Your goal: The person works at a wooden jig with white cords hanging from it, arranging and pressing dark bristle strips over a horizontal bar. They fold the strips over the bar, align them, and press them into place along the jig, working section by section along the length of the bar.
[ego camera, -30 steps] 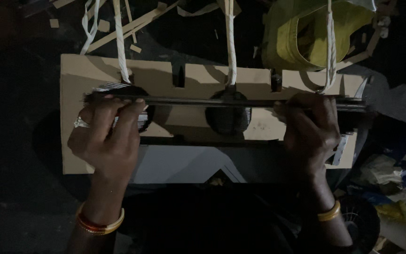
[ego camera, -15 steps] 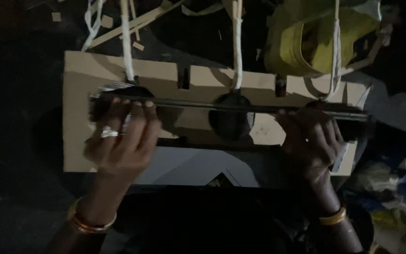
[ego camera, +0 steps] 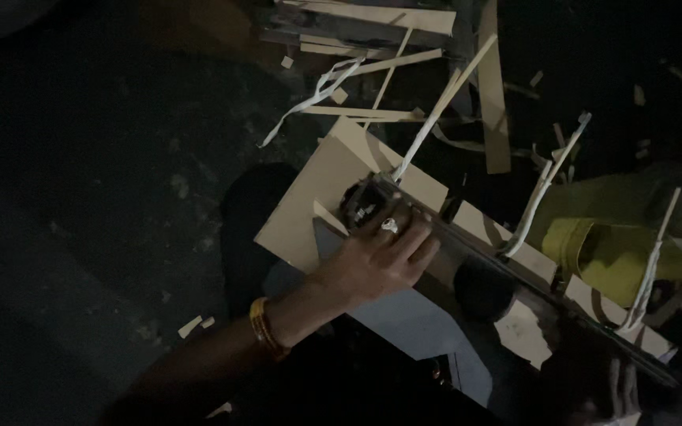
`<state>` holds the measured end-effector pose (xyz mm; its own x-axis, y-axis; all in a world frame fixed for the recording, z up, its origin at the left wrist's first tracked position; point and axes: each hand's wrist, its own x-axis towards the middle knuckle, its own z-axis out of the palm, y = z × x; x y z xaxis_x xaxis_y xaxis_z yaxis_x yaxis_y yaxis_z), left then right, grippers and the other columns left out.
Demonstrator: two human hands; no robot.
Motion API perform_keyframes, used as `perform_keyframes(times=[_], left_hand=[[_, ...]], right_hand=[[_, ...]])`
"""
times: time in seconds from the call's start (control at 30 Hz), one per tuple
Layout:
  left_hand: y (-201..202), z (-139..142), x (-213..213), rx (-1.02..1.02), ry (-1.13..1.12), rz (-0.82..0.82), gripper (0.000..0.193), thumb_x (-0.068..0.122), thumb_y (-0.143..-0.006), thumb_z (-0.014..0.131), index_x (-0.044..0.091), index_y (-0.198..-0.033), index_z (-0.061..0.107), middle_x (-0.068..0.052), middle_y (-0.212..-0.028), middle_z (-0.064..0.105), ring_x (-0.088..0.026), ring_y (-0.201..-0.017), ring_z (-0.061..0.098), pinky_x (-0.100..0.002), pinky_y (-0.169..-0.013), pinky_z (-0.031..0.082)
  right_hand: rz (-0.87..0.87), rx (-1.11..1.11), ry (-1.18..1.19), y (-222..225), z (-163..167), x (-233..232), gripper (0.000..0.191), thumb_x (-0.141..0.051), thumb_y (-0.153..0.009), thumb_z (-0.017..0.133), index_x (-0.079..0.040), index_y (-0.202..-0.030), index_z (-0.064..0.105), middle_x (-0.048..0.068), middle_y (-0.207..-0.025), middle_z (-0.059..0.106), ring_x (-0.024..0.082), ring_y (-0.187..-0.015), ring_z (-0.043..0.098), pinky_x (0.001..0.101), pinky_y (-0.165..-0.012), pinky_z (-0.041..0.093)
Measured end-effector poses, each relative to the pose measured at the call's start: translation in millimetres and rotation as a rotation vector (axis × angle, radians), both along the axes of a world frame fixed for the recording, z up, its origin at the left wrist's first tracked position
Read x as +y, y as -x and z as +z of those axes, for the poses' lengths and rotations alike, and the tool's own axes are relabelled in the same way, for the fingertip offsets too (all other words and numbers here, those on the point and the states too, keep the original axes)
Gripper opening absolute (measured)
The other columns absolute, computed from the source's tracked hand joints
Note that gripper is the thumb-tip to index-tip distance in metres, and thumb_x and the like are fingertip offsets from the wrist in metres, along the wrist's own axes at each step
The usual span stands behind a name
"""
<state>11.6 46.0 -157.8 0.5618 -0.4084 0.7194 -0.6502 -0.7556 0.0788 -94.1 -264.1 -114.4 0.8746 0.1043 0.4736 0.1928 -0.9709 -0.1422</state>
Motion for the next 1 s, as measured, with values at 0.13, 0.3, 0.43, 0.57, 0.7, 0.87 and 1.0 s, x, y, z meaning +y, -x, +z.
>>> perform_keyframes(times=[0.13, 0.3, 0.43, 0.57, 0.7, 0.87, 1.0], left_hand=[[10, 25, 3, 0.276, 0.032, -0.021, 0.011, 0.010, -0.107, 0.068, 0.000, -0.104, 0.070, -0.014, -0.107, 0.064, -0.024, -0.089, 0.068, -0.040, -0.080, 0.059], [70, 33, -5, 0.352, -0.047, -0.157, 0.057, 0.028, -0.097, 0.076, 0.007, -0.146, 0.056, -0.016, -0.141, 0.055, -0.031, -0.132, 0.059, -0.052, -0.122, 0.042], [100, 25, -24, 0.670, -0.134, -0.390, 0.099, 0.053, -0.072, 0.087, 0.002, -0.148, 0.049, -0.020, -0.142, 0.050, -0.038, -0.132, 0.051, -0.058, -0.118, 0.036], [108, 22, -33, 0.893, -0.281, -0.336, 0.105, 0.052, -0.062, 0.092, 0.002, -0.144, 0.050, -0.018, -0.147, 0.050, -0.039, -0.130, 0.050, -0.057, -0.113, 0.036], [104, 13, -34, 0.903, -0.229, -0.331, 0.092, 0.043, -0.069, 0.092, 0.000, -0.141, 0.053, -0.018, -0.140, 0.052, -0.038, -0.131, 0.051, -0.056, -0.115, 0.038], [102, 13, -37, 0.956, -0.174, -0.324, 0.093, 0.042, -0.064, 0.094, 0.000, -0.138, 0.055, -0.018, -0.140, 0.053, -0.040, -0.128, 0.052, -0.060, -0.111, 0.038], [109, 18, -33, 0.756, -0.142, -0.355, 0.087, 0.044, -0.064, 0.091, 0.001, -0.133, 0.060, -0.020, -0.139, 0.057, -0.041, -0.127, 0.052, -0.061, -0.104, 0.040]], right_hand=[[0.011, -0.010, -0.044, 10, 8, -2, 0.047, -0.018, -0.084, 0.084, -0.005, -0.127, 0.070, 0.015, -0.127, 0.064, 0.036, -0.117, 0.060, 0.0465, -0.095, 0.053], [0.021, 0.205, -0.116, 55, 11, 14, 0.057, -0.021, -0.081, 0.084, -0.005, -0.132, 0.067, 0.017, -0.132, 0.062, 0.039, -0.120, 0.059, 0.0488, -0.098, 0.051], [0.015, 0.504, -0.155, 83, 9, 28, 0.065, -0.023, -0.077, 0.084, -0.004, -0.136, 0.064, 0.018, -0.135, 0.062, 0.041, -0.123, 0.058, 0.0507, -0.099, 0.050], [0.018, 0.545, -0.174, 85, 14, 41, 0.077, -0.034, -0.070, 0.088, -0.004, -0.136, 0.062, 0.018, -0.133, 0.057, 0.041, -0.121, 0.055, 0.0517, -0.098, 0.051], [-0.032, 0.535, -0.131, 77, 12, 51, 0.073, -0.042, -0.074, 0.086, -0.001, -0.129, 0.062, 0.019, -0.128, 0.057, 0.042, -0.120, 0.055, 0.0530, -0.097, 0.050], [-0.070, 0.491, -0.073, 82, 2, 60, 0.063, -0.036, -0.083, 0.078, 0.008, -0.125, 0.060, 0.027, -0.127, 0.055, 0.047, -0.118, 0.055, 0.0551, -0.097, 0.049], [-0.061, 0.362, 0.044, 93, -4, 55, 0.068, -0.038, -0.084, 0.075, 0.008, -0.131, 0.060, 0.030, -0.135, 0.053, 0.051, -0.124, 0.052, 0.0575, -0.102, 0.046]])
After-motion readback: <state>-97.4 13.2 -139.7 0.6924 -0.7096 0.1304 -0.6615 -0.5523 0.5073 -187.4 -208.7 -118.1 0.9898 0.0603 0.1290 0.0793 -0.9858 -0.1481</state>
